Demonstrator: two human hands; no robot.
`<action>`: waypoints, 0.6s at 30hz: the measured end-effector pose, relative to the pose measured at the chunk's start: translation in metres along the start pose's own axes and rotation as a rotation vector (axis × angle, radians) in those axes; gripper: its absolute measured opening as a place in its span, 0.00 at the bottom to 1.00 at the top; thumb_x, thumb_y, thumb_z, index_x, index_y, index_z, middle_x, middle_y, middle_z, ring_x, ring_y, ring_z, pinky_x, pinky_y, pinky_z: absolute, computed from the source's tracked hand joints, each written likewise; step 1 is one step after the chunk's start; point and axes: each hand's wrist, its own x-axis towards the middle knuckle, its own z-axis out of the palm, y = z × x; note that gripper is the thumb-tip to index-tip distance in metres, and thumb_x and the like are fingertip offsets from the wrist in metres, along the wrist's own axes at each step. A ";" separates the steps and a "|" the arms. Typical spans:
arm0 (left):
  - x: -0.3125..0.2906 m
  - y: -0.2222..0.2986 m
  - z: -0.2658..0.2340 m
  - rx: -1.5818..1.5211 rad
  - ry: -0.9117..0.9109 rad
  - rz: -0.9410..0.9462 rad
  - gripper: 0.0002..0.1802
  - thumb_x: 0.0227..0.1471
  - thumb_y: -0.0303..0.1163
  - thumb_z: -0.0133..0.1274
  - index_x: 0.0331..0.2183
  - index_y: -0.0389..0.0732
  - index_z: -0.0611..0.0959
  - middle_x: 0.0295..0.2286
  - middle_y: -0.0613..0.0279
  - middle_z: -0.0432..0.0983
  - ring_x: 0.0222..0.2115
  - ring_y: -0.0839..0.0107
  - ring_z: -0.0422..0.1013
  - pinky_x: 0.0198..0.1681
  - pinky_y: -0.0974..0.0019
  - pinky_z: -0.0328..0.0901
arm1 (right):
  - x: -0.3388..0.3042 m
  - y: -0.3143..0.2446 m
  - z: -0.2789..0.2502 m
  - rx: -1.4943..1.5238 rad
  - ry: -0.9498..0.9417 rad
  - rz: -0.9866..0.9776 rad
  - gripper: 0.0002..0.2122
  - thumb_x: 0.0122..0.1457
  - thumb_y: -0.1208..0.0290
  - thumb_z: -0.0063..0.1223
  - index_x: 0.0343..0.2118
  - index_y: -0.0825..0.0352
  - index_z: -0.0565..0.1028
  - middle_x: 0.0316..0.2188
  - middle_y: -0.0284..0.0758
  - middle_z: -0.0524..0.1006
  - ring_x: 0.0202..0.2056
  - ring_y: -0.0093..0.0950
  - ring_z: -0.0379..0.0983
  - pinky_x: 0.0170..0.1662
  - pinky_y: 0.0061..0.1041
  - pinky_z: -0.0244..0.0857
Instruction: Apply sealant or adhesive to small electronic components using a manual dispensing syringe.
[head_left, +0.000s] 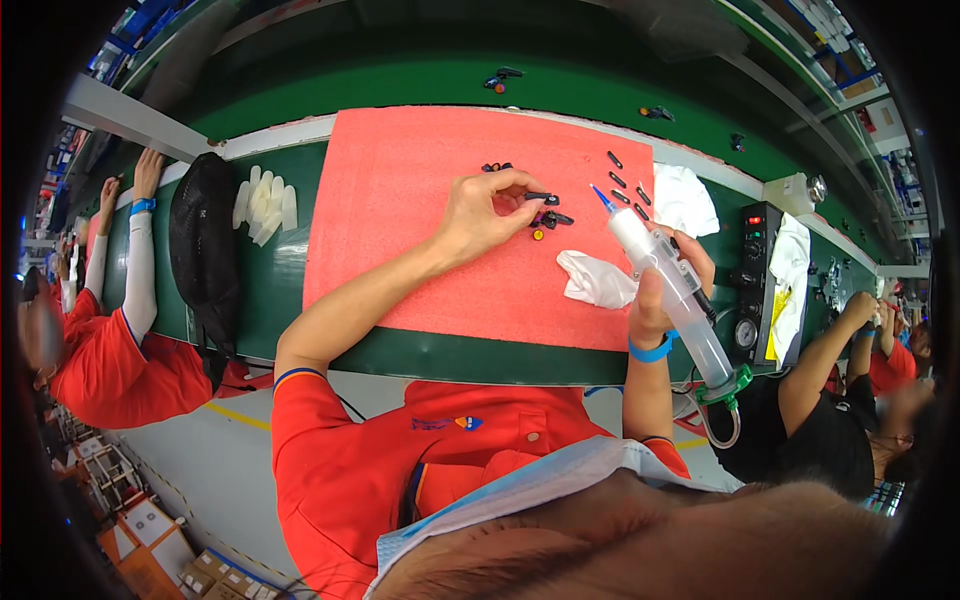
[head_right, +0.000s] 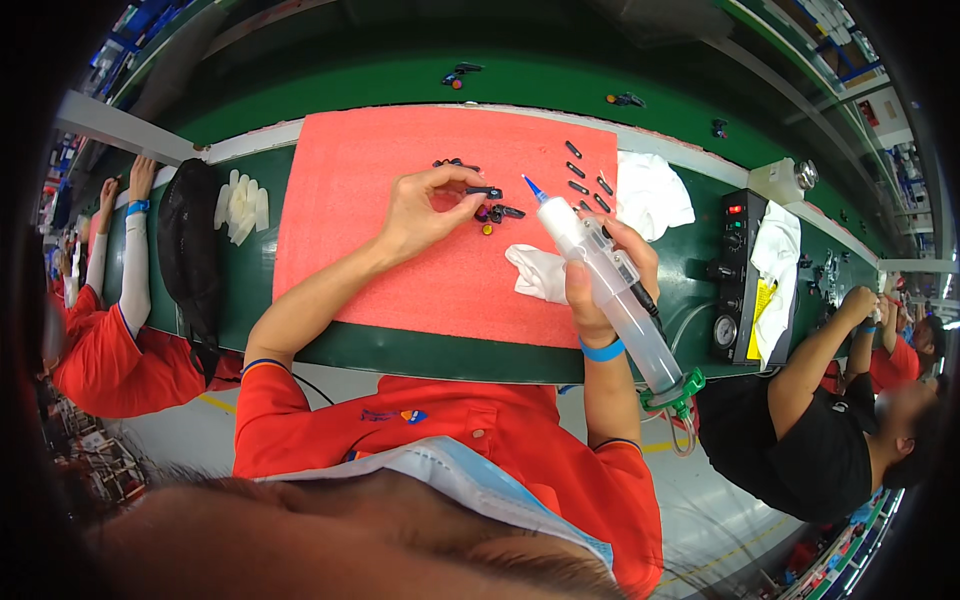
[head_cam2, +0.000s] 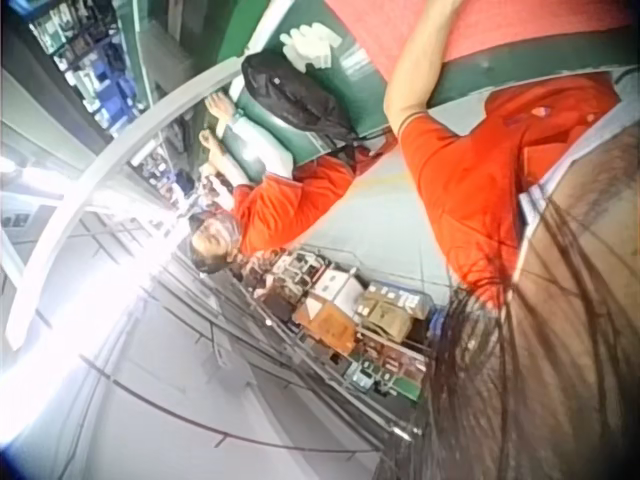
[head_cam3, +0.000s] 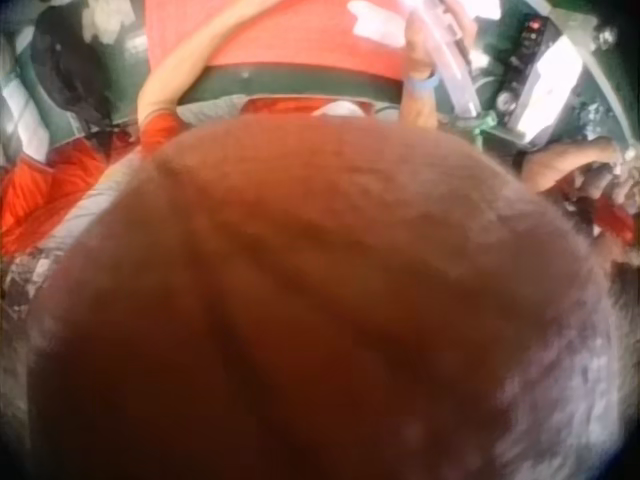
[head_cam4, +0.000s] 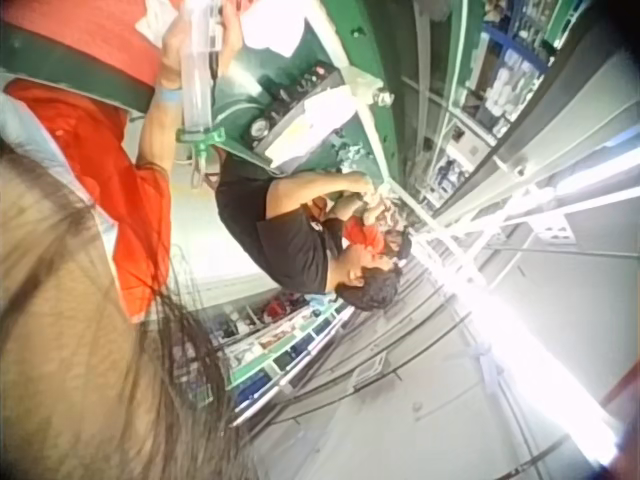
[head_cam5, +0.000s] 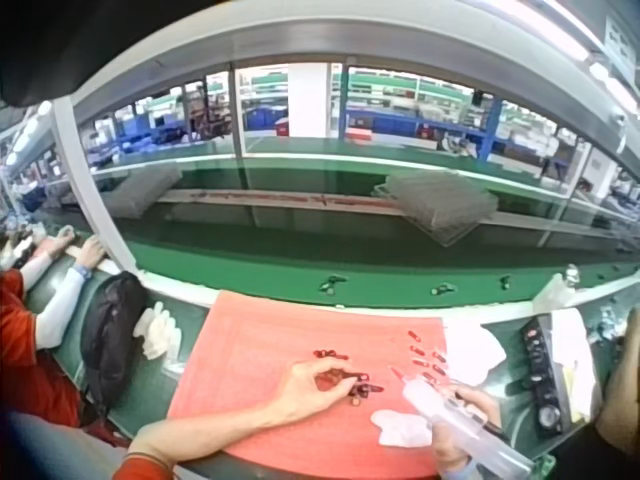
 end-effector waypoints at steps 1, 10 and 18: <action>-0.001 -0.001 0.001 0.008 -0.005 -0.006 0.08 0.38 0.22 0.52 0.27 0.33 0.77 0.26 0.60 0.73 0.25 0.77 0.70 0.29 0.76 0.65 | -0.001 0.000 -0.001 -0.010 -0.002 0.004 0.22 0.45 0.61 0.51 0.38 0.72 0.62 0.30 0.44 0.69 0.33 0.33 0.67 0.37 0.29 0.61; 0.003 -0.003 -0.003 0.110 -0.083 -0.029 0.09 0.41 0.23 0.50 0.30 0.34 0.76 0.29 0.59 0.72 0.26 0.77 0.70 0.28 0.77 0.66 | 0.002 -0.002 -0.002 -0.042 0.012 -0.006 0.22 0.46 0.61 0.50 0.38 0.72 0.62 0.30 0.45 0.70 0.33 0.31 0.67 0.37 0.25 0.60; 0.011 -0.007 -0.020 -1.161 -0.050 -0.676 0.14 0.50 0.30 0.41 0.38 0.30 0.67 0.35 0.51 0.69 0.32 0.70 0.69 0.33 0.72 0.67 | 0.002 -0.002 -0.006 -0.036 0.031 -0.019 0.22 0.45 0.60 0.51 0.39 0.72 0.61 0.30 0.45 0.70 0.33 0.31 0.67 0.37 0.25 0.60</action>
